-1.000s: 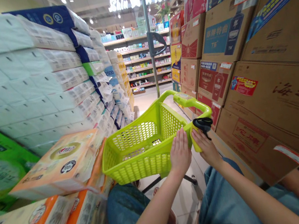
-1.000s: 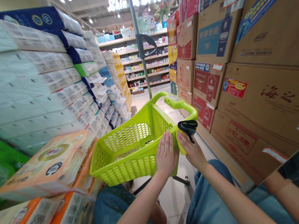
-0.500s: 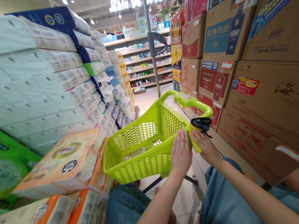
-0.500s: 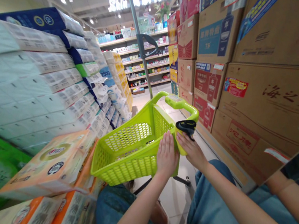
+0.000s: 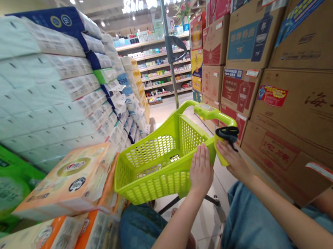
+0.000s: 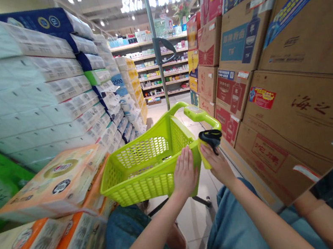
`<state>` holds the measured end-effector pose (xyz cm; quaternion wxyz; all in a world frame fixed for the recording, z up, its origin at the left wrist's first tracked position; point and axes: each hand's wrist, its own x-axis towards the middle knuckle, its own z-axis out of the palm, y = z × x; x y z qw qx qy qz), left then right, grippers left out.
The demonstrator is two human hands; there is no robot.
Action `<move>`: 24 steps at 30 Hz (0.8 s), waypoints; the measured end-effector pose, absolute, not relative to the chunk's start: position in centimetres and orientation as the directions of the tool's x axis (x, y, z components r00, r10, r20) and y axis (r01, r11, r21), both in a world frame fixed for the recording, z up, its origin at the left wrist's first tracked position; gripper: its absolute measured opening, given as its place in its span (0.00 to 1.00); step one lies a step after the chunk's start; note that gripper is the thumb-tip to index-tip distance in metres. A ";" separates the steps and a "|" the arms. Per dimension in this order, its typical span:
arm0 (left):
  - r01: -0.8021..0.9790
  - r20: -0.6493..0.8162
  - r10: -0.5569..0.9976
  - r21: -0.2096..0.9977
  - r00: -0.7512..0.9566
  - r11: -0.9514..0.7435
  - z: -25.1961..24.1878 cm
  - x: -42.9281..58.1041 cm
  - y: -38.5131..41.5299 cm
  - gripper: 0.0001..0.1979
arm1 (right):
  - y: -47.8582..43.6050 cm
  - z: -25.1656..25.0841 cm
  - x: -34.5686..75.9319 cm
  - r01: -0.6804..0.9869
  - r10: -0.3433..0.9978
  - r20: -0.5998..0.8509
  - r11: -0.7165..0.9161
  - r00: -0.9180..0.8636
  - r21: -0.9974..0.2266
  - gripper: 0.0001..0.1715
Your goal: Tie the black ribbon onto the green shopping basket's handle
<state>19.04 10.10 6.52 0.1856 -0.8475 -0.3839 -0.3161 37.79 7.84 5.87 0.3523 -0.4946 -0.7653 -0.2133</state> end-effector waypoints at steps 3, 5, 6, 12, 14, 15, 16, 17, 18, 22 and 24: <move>0.776 0.670 0.547 -0.070 0.502 -0.626 6.7 19.1 10.0 0.36 | 8.4 7.4 38.5 0.921 0.548 0.835 0.350 -0.053 -0.171 0.54; 0.779 0.669 0.552 -0.065 0.498 -0.624 6.6 19.1 10.0 0.36 | 8.4 7.7 37.9 0.918 0.534 0.846 0.343 -0.017 -0.198 0.54; 0.777 0.668 0.552 -0.064 0.499 -0.626 6.6 19.2 10.0 0.36 | 8.3 7.6 37.4 0.917 0.552 0.831 0.362 -0.066 -0.167 0.55; 0.764 0.660 0.548 -0.059 0.513 -0.643 6.5 19.0 10.0 0.38 | 8.1 7.0 37.4 0.886 0.580 0.766 0.463 -0.277 -0.031 0.54; 0.765 0.659 0.555 -0.049 0.508 -0.643 6.5 19.0 10.0 0.39 | 8.6 7.7 38.1 0.899 0.533 0.837 0.418 -0.127 -0.130 0.53; 0.765 0.657 0.558 -0.045 0.508 -0.643 6.6 19.1 10.0 0.39 | 8.8 8.1 38.2 0.898 0.506 0.861 0.403 -0.057 -0.177 0.52; 0.765 0.655 0.561 -0.042 0.507 -0.643 6.6 19.1 10.0 0.39 | 8.9 8.3 38.0 0.894 0.489 0.872 0.393 -0.005 -0.215 0.52; 0.767 0.654 0.563 -0.040 0.505 -0.641 6.6 19.1 10.0 0.39 | 8.9 8.4 37.7 0.892 0.488 0.873 0.387 0.016 -0.233 0.52; 0.767 0.654 0.564 -0.040 0.504 -0.640 6.6 19.2 10.0 0.39 | 8.8 8.3 37.2 0.893 0.506 0.862 0.391 -0.005 -0.225 0.52; 0.762 0.663 0.550 -0.048 0.508 -0.646 6.6 19.1 9.9 0.38 | 7.9 7.3 35.7 0.883 0.602 0.741 0.468 -0.297 -0.026 0.54; 0.763 0.661 0.550 -0.053 0.510 -0.644 6.6 19.0 9.9 0.37 | 7.8 7.5 36.2 0.889 0.594 0.739 0.458 -0.317 0.013 0.54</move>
